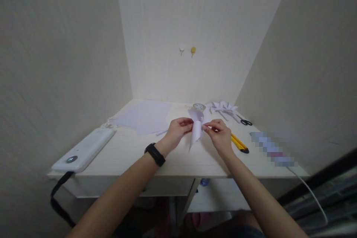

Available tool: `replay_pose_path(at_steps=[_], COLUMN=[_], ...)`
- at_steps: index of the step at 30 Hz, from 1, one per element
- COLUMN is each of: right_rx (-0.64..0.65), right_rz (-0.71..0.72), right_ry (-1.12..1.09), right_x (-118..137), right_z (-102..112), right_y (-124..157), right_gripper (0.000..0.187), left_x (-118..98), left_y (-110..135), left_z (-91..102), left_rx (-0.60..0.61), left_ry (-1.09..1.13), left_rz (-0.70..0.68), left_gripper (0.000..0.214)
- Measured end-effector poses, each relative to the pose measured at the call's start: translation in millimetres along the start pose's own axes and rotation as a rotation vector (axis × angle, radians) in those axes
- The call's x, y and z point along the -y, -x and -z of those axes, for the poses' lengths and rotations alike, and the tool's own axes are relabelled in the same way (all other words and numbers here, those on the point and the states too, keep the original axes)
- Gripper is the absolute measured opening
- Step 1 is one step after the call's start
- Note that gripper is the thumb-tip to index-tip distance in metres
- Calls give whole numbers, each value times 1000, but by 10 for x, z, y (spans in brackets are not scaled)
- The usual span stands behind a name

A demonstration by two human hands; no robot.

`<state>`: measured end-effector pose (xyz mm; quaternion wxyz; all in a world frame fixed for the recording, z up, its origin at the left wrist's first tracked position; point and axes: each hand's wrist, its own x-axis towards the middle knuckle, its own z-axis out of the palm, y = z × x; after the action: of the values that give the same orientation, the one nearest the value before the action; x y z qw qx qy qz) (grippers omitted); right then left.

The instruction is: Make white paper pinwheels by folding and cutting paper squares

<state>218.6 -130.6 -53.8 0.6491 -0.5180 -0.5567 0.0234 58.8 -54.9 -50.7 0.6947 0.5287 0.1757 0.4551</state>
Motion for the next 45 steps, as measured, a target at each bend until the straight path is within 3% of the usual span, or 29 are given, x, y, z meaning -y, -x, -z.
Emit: replay_pose_path(at_steps=[3, 7, 13, 21, 29, 45], right_rx=[-25, -61, -113, -72, -57, 16], right_rz=[-13, -71, -220, -33, 36, 118], right_ry=[-39, -71, -119, 18, 97, 132], right_x=[-2, -15, -31, 3, 10, 45], right_z=[-73, -158, -211, -209, -202, -198], right_y=[10, 20, 94, 180, 191, 233], right_gripper=[9, 10, 20, 18, 14, 13], left_x=[9, 40, 121, 106, 86, 81], left_y=[-5, -25, -65, 45, 53, 27], left_z=[16, 16, -7, -36, -89, -88], left_rx=[-8, -60, 12, 174, 119, 137], left_ry=[-21, -262, -493, -465, -454, -548], left_rz=[-9, -90, -109, -112, -22, -54], left_gripper=[30, 18, 15, 20, 22, 14])
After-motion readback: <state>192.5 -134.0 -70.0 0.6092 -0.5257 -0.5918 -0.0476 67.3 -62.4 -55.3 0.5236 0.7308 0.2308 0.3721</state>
